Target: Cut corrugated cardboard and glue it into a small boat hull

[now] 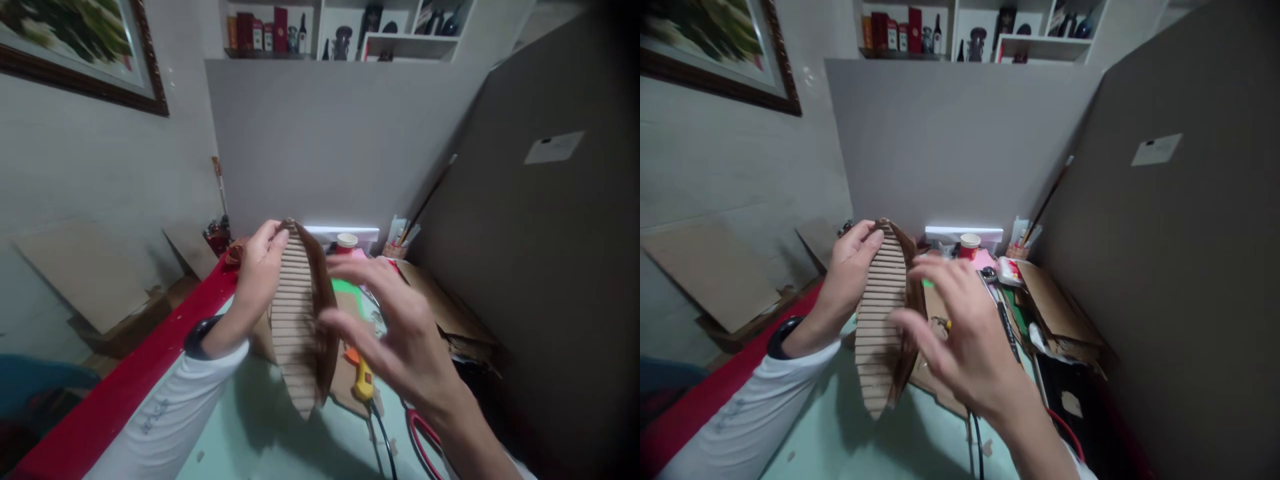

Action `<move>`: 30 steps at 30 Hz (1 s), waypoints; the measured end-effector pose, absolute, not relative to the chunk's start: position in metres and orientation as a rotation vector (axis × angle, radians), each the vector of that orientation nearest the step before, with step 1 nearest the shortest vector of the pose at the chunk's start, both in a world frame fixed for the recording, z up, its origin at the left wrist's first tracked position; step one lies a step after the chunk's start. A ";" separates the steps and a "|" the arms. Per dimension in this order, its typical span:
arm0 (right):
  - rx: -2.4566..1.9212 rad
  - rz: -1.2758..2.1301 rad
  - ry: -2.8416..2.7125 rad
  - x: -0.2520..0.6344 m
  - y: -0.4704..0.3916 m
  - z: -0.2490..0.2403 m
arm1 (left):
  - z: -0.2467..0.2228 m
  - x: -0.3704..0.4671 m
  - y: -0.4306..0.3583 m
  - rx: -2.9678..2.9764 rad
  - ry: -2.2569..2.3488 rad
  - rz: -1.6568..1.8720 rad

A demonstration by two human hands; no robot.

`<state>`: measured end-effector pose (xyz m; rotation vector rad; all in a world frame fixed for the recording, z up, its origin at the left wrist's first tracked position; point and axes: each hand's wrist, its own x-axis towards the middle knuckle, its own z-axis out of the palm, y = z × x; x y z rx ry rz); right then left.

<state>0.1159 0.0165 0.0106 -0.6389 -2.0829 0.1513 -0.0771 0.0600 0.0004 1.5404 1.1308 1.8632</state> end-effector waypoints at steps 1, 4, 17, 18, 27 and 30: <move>-0.583 0.175 -2.215 0.114 0.012 0.012 | 0.002 -0.084 0.063 1.513 1.139 1.894; -0.477 0.096 -2.505 0.103 0.004 0.007 | 0.005 -0.103 0.069 1.444 1.144 1.978; -0.368 0.132 -2.199 0.092 0.003 -0.009 | 0.013 -0.119 0.068 1.364 1.106 1.996; -0.390 0.174 -2.130 0.093 0.003 -0.011 | 0.013 -0.119 0.068 1.371 1.107 1.979; -0.666 0.420 -1.591 0.122 0.000 0.013 | 0.009 -0.105 0.069 1.487 1.024 1.666; -0.727 0.451 -1.511 0.127 0.010 0.018 | -0.002 -0.094 0.074 1.478 0.967 1.567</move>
